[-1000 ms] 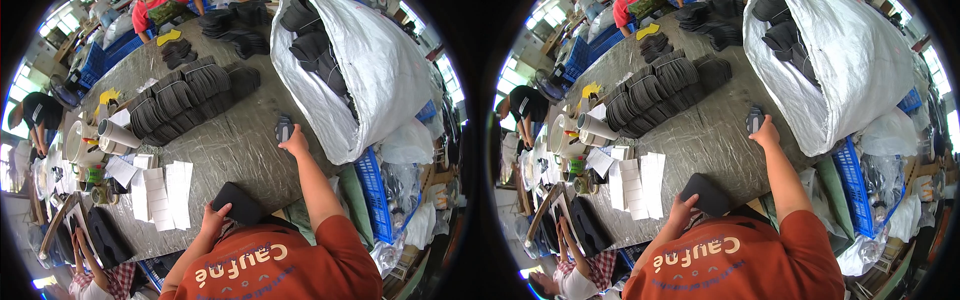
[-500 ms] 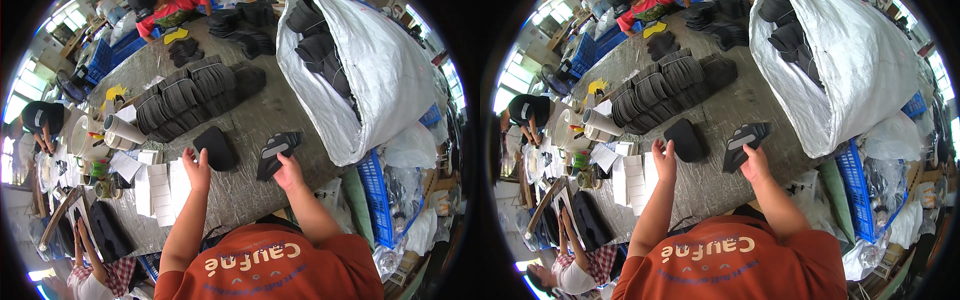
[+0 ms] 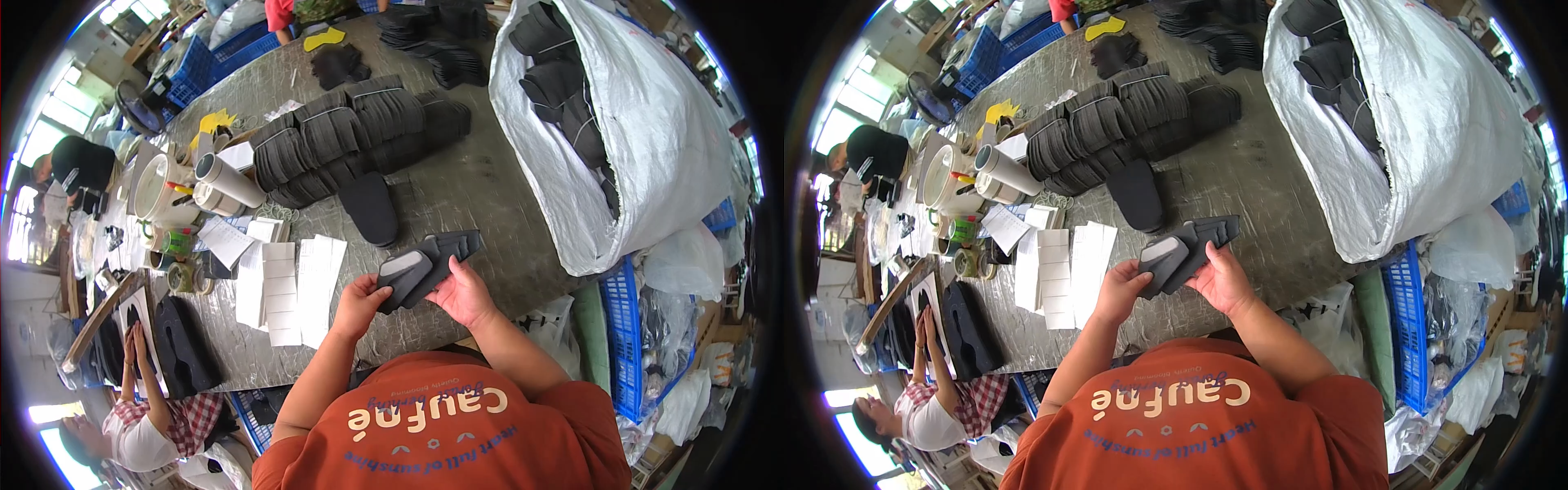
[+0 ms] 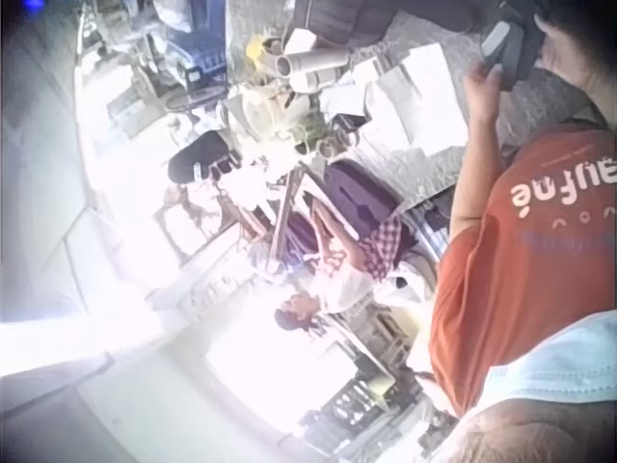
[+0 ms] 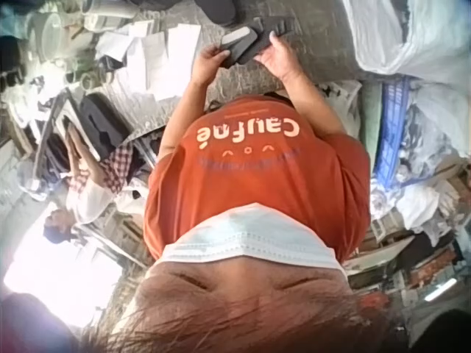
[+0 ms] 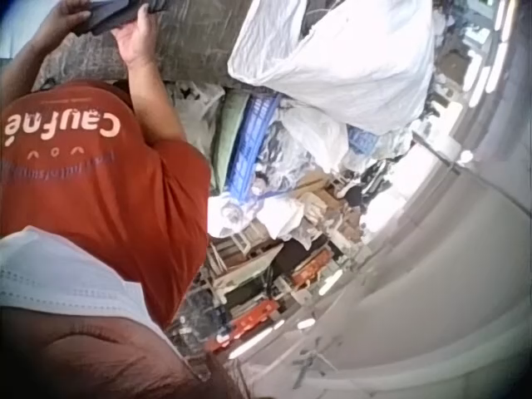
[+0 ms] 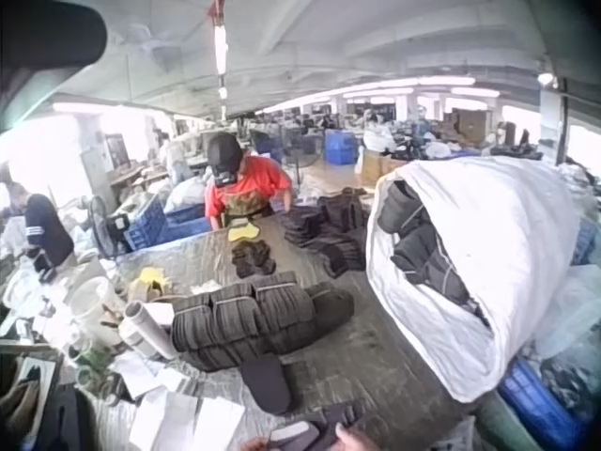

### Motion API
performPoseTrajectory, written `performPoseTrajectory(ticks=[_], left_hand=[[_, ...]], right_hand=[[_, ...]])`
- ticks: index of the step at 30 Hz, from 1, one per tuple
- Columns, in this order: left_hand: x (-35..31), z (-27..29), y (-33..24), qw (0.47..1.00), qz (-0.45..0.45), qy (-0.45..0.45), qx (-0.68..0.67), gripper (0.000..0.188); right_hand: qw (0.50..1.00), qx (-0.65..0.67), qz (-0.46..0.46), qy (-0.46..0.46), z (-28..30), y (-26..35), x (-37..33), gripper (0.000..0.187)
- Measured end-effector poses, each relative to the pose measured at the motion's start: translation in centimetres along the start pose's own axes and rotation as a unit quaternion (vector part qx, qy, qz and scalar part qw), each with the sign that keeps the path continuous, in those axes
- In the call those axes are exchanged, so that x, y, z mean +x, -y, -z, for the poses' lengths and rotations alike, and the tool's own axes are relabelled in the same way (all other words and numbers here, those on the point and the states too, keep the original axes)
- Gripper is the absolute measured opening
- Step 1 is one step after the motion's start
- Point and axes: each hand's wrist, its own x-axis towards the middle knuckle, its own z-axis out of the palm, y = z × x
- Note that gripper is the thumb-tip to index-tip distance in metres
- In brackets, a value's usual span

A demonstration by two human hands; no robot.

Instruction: Sorting shoe upper components, inserting wooden pegs, and placing them into plastic bags.

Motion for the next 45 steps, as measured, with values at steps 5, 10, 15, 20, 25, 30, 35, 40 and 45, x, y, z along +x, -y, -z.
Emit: performPoseTrajectory(ticks=[5, 10, 15, 20, 25, 30, 35, 40, 45], left_hand=[[-0.9, 2.0, 1.1, 0.995, 0.000, -0.061, -0.080, 0.016], [-2.2, 3.1, 0.7, 0.993, -0.006, -0.072, -0.088, 0.018], [-2.9, 4.7, 1.7, 0.991, -0.025, -0.076, -0.111, 0.019], [-3.5, 5.4, 1.7, 0.996, -0.006, -0.043, -0.082, 0.026], [-4.4, 4.4, -0.1, 0.997, -0.009, -0.068, 0.025, 0.028], [-4.3, 4.8, -0.4, 0.993, -0.031, -0.042, 0.105, 0.028], [-3.9, 5.4, 0.2, 0.995, -0.012, -0.094, 0.034, 0.016], [-3.6, 5.9, 1.2, 0.984, -0.005, -0.120, -0.130, 0.014], [-3.5, 6.8, 2.5, 0.976, -0.009, -0.132, -0.171, 0.018]], right_hand=[[1.000, -0.008, -0.027, -0.003, -0.4, -1.8, 0.6, 0.044], [0.998, 0.002, -0.053, 0.030, -0.4, -2.9, 1.0, 0.043], [0.998, -0.018, -0.063, 0.010, -1.0, -3.9, 1.1, 0.041], [0.997, -0.016, -0.075, 0.019, -0.6, -4.5, 1.2, 0.040], [0.997, -0.016, -0.078, 0.005, -1.0, -4.7, 1.0, 0.041], [0.994, -0.049, -0.082, -0.049, -1.1, -4.8, 1.1, 0.035], [0.992, -0.038, -0.088, -0.080, -0.5, -5.0, 1.1, 0.029], [0.992, -0.040, -0.064, -0.100, -0.5, -4.8, 0.8, 0.031], [0.994, -0.034, -0.061, -0.089, 0.3, -4.9, 0.8, 0.034]])
